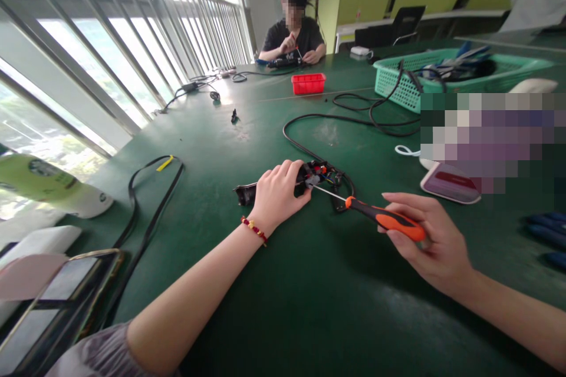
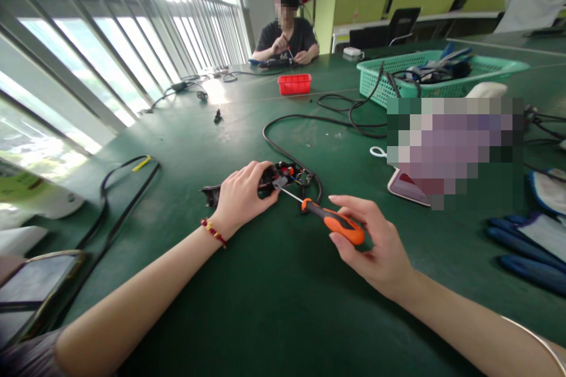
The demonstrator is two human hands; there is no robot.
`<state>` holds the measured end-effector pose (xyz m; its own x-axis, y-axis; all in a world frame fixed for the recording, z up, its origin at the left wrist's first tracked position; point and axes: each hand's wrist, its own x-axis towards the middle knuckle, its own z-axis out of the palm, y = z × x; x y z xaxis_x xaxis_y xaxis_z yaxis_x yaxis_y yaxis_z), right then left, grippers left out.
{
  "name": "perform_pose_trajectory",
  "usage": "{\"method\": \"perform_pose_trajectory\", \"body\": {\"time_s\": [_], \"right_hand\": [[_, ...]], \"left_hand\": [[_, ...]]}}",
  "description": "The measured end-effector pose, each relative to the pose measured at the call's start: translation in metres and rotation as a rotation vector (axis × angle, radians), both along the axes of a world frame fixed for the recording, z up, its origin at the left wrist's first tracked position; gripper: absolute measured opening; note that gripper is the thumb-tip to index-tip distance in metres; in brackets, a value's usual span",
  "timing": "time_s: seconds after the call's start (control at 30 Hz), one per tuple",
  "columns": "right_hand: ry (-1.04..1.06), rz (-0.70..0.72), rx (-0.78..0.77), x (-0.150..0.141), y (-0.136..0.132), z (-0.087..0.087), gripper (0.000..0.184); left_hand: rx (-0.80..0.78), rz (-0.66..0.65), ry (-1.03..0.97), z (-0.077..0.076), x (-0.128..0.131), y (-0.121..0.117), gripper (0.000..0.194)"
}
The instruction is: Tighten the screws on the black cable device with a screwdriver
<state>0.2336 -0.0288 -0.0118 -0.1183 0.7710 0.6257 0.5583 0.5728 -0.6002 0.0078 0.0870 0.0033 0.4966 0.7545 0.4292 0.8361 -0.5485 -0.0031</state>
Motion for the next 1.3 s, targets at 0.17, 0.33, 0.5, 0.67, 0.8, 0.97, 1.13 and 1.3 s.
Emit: {"method": "perform_pose_trajectory", "body": {"time_s": [0.17, 0.33, 0.5, 0.67, 0.8, 0.97, 1.13, 1.3], "right_hand": [[0.051, -0.048, 0.070, 0.0001, -0.0007, -0.0039, 0.050], [-0.072, 0.015, -0.055, 0.0019, -0.0007, -0.0004, 0.030], [0.020, -0.030, 0.035, -0.0001, -0.0004, -0.0042, 0.045], [-0.029, -0.023, 0.057, -0.0018, 0.0009, 0.0001, 0.036], [-0.080, 0.008, -0.029, -0.0004, 0.0008, 0.0021, 0.027], [0.031, -0.093, 0.076, 0.0003, 0.0013, -0.0049, 0.040], [0.014, -0.038, 0.001, 0.0005, 0.0009, -0.0042, 0.034], [0.023, -0.091, 0.008, 0.0019, 0.0002, -0.0062, 0.035]], "left_hand": [[0.003, -0.003, 0.001, 0.0004, 0.0002, -0.0007, 0.043], [-0.003, 0.007, 0.001, 0.0002, 0.0004, -0.0008, 0.044], [0.004, 0.006, 0.005, -0.0002, 0.0005, -0.0007, 0.044], [0.004, 0.010, 0.008, -0.0007, 0.0007, -0.0004, 0.044], [-0.001, 0.005, 0.006, -0.0009, 0.0006, 0.0000, 0.044], [-0.002, 0.005, 0.008, -0.0011, -0.0001, 0.0002, 0.043], [-0.003, 0.003, 0.009, -0.0011, -0.0002, 0.0002, 0.044], [-0.024, 0.007, 0.006, 0.0004, 0.0000, -0.0003, 0.044]]}}
